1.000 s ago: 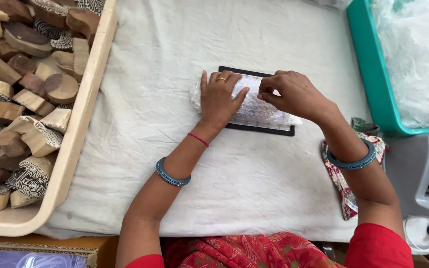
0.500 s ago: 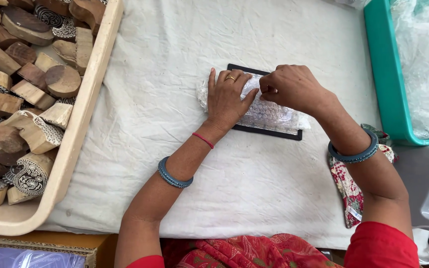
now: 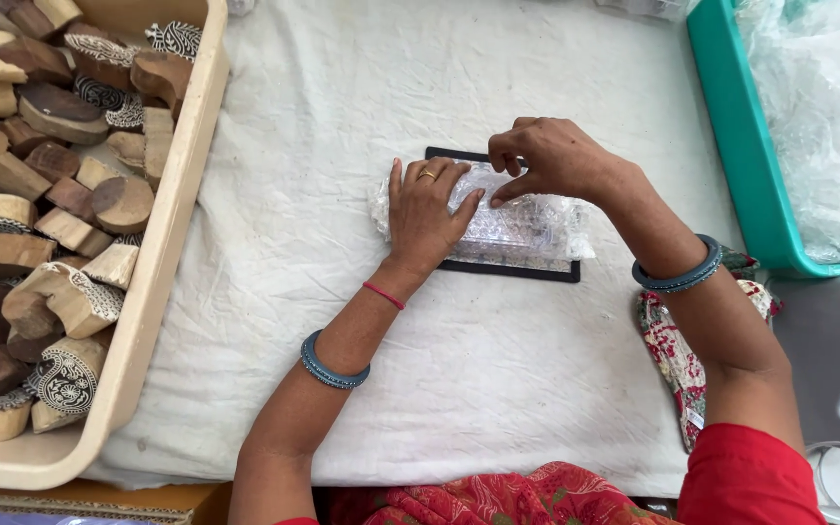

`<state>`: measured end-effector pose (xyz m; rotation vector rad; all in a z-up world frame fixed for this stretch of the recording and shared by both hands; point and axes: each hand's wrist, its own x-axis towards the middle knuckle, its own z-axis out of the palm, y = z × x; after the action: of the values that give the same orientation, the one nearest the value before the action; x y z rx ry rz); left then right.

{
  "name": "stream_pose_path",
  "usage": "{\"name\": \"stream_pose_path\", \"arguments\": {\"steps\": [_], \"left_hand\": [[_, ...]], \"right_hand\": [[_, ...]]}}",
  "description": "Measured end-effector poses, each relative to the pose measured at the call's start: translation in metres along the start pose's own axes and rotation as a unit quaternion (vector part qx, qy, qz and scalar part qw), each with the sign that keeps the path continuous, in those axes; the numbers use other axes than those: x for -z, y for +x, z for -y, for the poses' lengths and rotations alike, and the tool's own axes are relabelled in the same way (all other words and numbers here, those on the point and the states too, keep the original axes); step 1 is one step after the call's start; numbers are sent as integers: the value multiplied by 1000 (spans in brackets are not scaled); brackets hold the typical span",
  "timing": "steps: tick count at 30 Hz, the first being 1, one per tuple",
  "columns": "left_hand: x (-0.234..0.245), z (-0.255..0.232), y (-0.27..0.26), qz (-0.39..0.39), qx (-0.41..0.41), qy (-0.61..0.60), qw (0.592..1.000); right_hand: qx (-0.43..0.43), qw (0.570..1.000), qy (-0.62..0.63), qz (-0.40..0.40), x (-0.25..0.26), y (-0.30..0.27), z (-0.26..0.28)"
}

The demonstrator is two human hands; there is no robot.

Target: The person wraps a small plastic container filled with wooden blocks in bubble wrap and secures it with clear tape. They then place the wrapped package aside and pick up a new empty plastic container to begin the process again.

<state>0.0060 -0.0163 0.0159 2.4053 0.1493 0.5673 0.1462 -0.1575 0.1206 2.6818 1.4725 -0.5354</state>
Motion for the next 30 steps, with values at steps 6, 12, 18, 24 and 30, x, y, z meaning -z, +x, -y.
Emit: {"name": "stream_pose_path", "arguments": {"steps": [6, 12, 18, 24, 30], "left_hand": [[0, 0, 0, 1, 1, 4, 1000], [-3, 4, -1, -3, 2, 6, 1000], [26, 24, 18, -19, 51, -223, 973], [91, 53, -6, -60, 22, -96, 993], [66, 69, -24, 74, 48, -8, 996]], "right_hand": [[-11, 989, -6, -146, -19, -12, -54], [-59, 968, 71, -232, -22, -66, -5], [159, 956, -47, -242, -57, -64, 48], [8, 995, 14, -98, -39, -56, 59], [12, 970, 80, -228, -57, -9, 56]]}}
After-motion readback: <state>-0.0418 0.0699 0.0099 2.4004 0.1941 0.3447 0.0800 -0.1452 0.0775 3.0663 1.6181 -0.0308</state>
